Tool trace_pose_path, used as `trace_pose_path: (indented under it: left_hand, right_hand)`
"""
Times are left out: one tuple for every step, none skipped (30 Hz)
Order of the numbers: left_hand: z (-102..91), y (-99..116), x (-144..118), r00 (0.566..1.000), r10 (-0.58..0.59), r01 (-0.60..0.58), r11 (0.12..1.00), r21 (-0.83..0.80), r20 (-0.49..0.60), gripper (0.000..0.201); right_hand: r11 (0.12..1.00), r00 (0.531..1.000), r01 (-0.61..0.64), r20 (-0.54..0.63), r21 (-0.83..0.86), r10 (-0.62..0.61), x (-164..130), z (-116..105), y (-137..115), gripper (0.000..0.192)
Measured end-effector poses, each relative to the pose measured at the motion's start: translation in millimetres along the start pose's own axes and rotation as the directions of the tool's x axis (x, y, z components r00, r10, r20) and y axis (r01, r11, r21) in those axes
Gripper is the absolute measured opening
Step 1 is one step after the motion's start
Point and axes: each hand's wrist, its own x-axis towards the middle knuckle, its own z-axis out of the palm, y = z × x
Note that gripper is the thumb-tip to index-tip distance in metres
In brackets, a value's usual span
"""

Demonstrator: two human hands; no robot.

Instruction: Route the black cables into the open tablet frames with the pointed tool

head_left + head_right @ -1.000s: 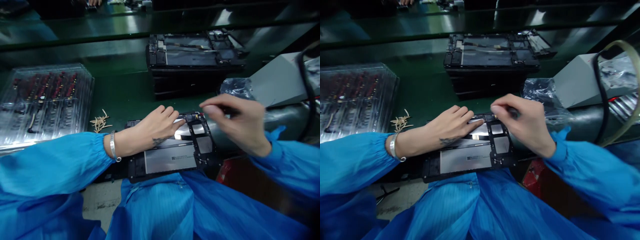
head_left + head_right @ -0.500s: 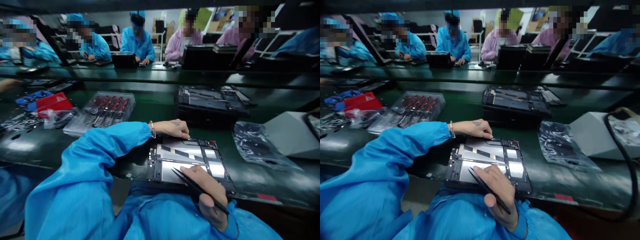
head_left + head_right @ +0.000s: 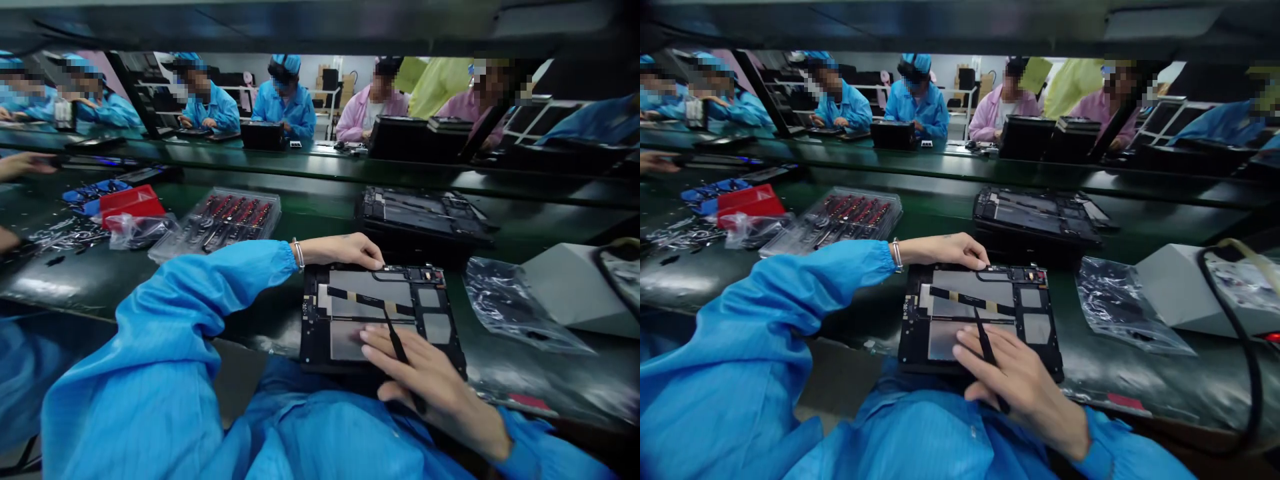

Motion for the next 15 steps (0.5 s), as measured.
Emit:
trace_pose_path:
  left_hand:
    - [-1.8, 3.0, -2.5, 1.000, 0.006, -0.006, 1.000, -0.025, -0.014, 0.024]
    - [-3.8, 6.3, -4.8, 1.000, 0.009, -0.010, 0.998, -0.057, -0.026, 0.025]
    - [-5.8, 9.4, -6.8, 0.999, 0.008, -0.013, 0.995, -0.100, -0.050, 0.027]
    - [-7.4, 12.2, -8.5, 0.997, 0.002, -0.014, 0.989, -0.148, -0.083, 0.030]
    - [-8.4, 14.4, -10.0, 0.992, -0.006, -0.018, 0.981, -0.195, -0.123, 0.031]
    - [-8.5, 16.0, -11.6, 0.986, -0.015, -0.025, 0.971, -0.237, -0.164, 0.031]
    - [-7.6, 17.2, -13.6, 0.979, -0.020, -0.035, 0.963, -0.269, -0.201, 0.028]
    - [-5.4, 18.3, -16.4, 0.974, -0.022, -0.045, 0.957, -0.288, -0.225, 0.024]
    - [-2.1, 19.6, -20.2, 0.972, -0.021, -0.054, 0.948, -0.313, -0.233, 0.023]
    - [2.1, 21.6, -24.9, 0.972, -0.012, -0.073, 0.934, -0.349, -0.235, 0.025]
    - [7.0, 24.4, -30.6, 0.970, 0.006, -0.104, 0.914, -0.393, -0.242, 0.030]
    - [12.2, 28.0, -36.9, 0.966, 0.036, -0.146, 0.890, -0.431, -0.255, 0.034]
    - [17.4, 32.2, -43.3, 0.959, 0.076, -0.196, 0.872, -0.449, -0.271, 0.038]
    - [22.4, 36.7, -49.5, 0.948, 0.123, -0.248, 0.863, -0.439, -0.294, 0.042]
    - [27.0, 41.0, -55.0, 0.930, 0.171, -0.298, 0.868, -0.397, -0.325, 0.045]
  right_hand:
    - [0.988, 0.994, 0.094, 0.070, -0.119, -0.086, -3.3, -9.7, 7.6, 0.038]
    - [0.962, 0.984, 0.152, 0.123, -0.225, -0.127, -6.2, -19.5, 15.3, 0.037]
    - [0.939, 0.980, 0.180, 0.137, -0.292, -0.145, -8.5, -28.8, 22.6, 0.040]
    - [0.931, 0.983, 0.174, 0.111, -0.321, -0.146, -10.2, -37.2, 29.1, 0.045]
    - [0.939, 0.989, 0.149, 0.058, -0.310, -0.138, -11.2, -44.4, 34.6, 0.049]
    - [0.955, 0.993, 0.095, -0.035, -0.280, -0.109, -11.5, -50.2, 38.7, 0.049]
    - [0.969, 0.988, 0.017, -0.144, -0.248, -0.054, -11.0, -54.6, 41.6, 0.047]
    - [0.972, 0.967, -0.063, -0.255, -0.227, 0.003, -9.6, -57.6, 43.1, 0.042]
    - [0.961, 0.925, -0.152, -0.375, -0.231, 0.056, -7.3, -59.4, 43.5, 0.034]
    - [0.935, 0.860, -0.262, -0.496, -0.237, 0.115, -3.8, -60.1, 42.8, 0.025]
    - [0.901, 0.768, -0.381, -0.613, -0.207, 0.184, 0.7, -60.1, 41.2, 0.015]
    - [0.868, 0.646, -0.482, -0.717, -0.119, 0.261, 6.1, -59.5, 38.8, 0.011]
    - [0.841, 0.512, -0.541, -0.784, 0.022, 0.350, 12.1, -58.6, 35.9, 0.014]
    - [0.807, 0.373, -0.555, -0.807, 0.202, 0.458, 18.3, -57.7, 32.5, 0.018]
    - [0.766, 0.270, -0.521, -0.779, 0.376, 0.565, 24.2, -56.8, 29.0, 0.021]
